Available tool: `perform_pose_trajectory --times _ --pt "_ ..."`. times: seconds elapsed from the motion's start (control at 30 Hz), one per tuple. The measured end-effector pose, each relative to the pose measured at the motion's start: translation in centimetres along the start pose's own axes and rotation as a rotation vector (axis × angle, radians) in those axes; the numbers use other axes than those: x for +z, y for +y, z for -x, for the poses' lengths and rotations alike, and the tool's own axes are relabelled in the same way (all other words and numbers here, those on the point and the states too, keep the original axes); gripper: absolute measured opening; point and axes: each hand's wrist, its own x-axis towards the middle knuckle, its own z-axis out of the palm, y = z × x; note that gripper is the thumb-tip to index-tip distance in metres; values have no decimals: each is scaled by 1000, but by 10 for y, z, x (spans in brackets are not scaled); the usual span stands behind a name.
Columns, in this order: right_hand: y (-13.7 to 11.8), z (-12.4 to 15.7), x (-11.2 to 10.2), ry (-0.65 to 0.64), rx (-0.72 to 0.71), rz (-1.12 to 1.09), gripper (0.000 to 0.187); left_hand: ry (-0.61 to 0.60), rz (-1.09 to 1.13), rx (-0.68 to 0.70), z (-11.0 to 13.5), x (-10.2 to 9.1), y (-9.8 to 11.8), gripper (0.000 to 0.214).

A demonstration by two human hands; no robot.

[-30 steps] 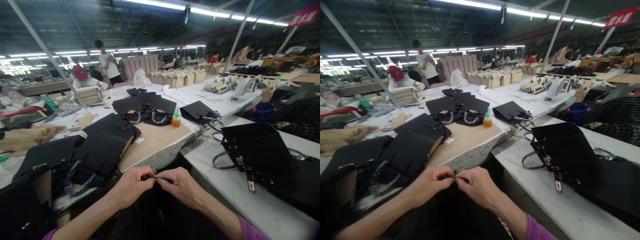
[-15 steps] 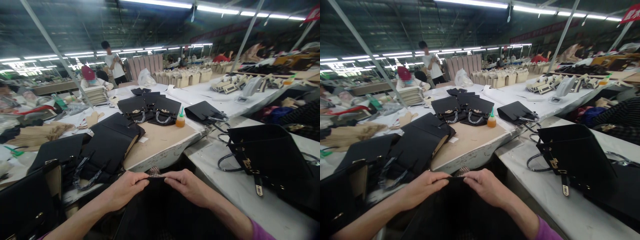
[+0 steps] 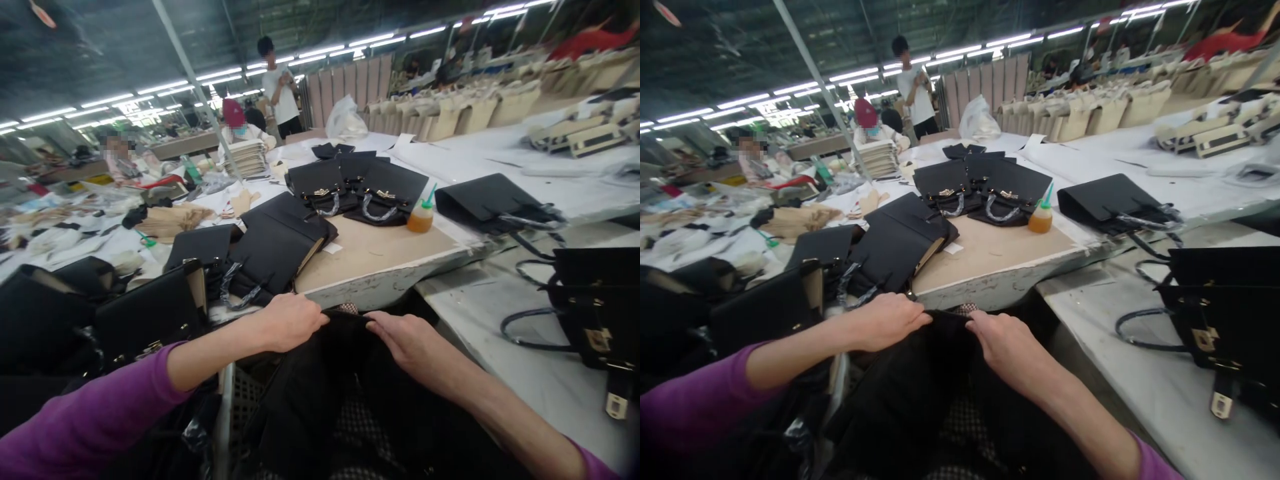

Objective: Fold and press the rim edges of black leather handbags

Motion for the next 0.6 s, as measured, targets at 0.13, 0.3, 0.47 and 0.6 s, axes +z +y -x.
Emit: perform_pose_trajectory --times 0.13,0.3,0.47,0.6 --pt "5 -3 10 4 38 71 27 -44 -69 -51 38 13 1 31" --pt "15 -4 15 7 8 57 30 11 124 -323 91 39 4 43" --pt "26 -6 16 71 -9 -46 30 227 540 -361 120 62 10 37" --pt "30 -7 14 79 -20 -176 30 472 606 -422 121 81 13 31"
